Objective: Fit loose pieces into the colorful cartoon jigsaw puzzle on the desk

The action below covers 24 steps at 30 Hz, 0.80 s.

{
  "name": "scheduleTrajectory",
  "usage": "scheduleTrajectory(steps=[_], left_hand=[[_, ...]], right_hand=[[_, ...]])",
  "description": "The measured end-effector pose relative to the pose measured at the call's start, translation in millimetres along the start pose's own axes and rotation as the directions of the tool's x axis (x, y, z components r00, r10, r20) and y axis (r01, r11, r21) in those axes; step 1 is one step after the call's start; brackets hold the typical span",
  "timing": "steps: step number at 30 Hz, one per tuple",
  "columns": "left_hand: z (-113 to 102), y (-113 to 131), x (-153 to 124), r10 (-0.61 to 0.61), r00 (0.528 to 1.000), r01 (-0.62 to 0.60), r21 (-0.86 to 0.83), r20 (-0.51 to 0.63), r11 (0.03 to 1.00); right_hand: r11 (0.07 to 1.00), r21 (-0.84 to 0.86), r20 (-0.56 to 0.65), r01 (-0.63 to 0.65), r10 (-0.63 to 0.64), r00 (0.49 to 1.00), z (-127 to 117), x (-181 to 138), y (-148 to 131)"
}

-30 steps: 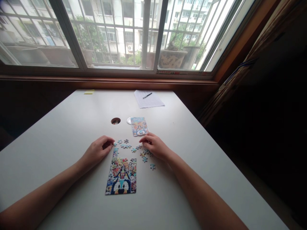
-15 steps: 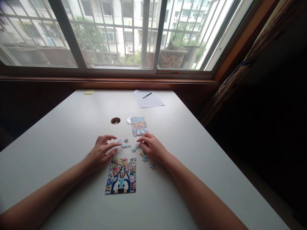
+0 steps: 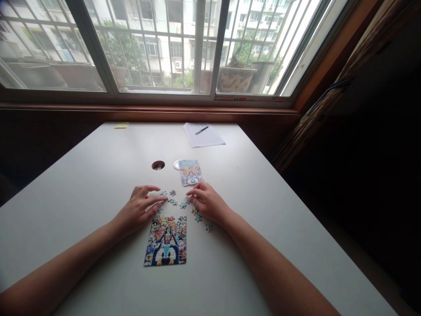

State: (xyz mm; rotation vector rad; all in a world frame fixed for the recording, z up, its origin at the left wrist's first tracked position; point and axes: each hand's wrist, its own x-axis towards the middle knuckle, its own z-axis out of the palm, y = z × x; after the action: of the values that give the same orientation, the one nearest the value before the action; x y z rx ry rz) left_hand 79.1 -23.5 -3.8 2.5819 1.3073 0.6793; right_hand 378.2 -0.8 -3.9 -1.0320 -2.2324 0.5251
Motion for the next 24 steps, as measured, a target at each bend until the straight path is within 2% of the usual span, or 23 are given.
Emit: scheduleTrajectory(steps=[7,15,24], left_hand=[[0,0,1,0.007,1.000,-0.007,0.011,-0.005,1.000],[0,0,1,0.006,1.000,-0.006,0.008,-0.012,1.000],[0,-2,0,0.016,1.000,-0.016,0.011,-0.014,1.000]], right_hand=[[0.998,-0.015,0.025,0.057,-0.057,0.998,-1,-1,0],[0.989,-0.024,0.165,0.147,-0.141,0.976,-7,-2,-8],[0.984,-0.049,0.164,0.170,-0.160,0.973,-7,-2,-10]])
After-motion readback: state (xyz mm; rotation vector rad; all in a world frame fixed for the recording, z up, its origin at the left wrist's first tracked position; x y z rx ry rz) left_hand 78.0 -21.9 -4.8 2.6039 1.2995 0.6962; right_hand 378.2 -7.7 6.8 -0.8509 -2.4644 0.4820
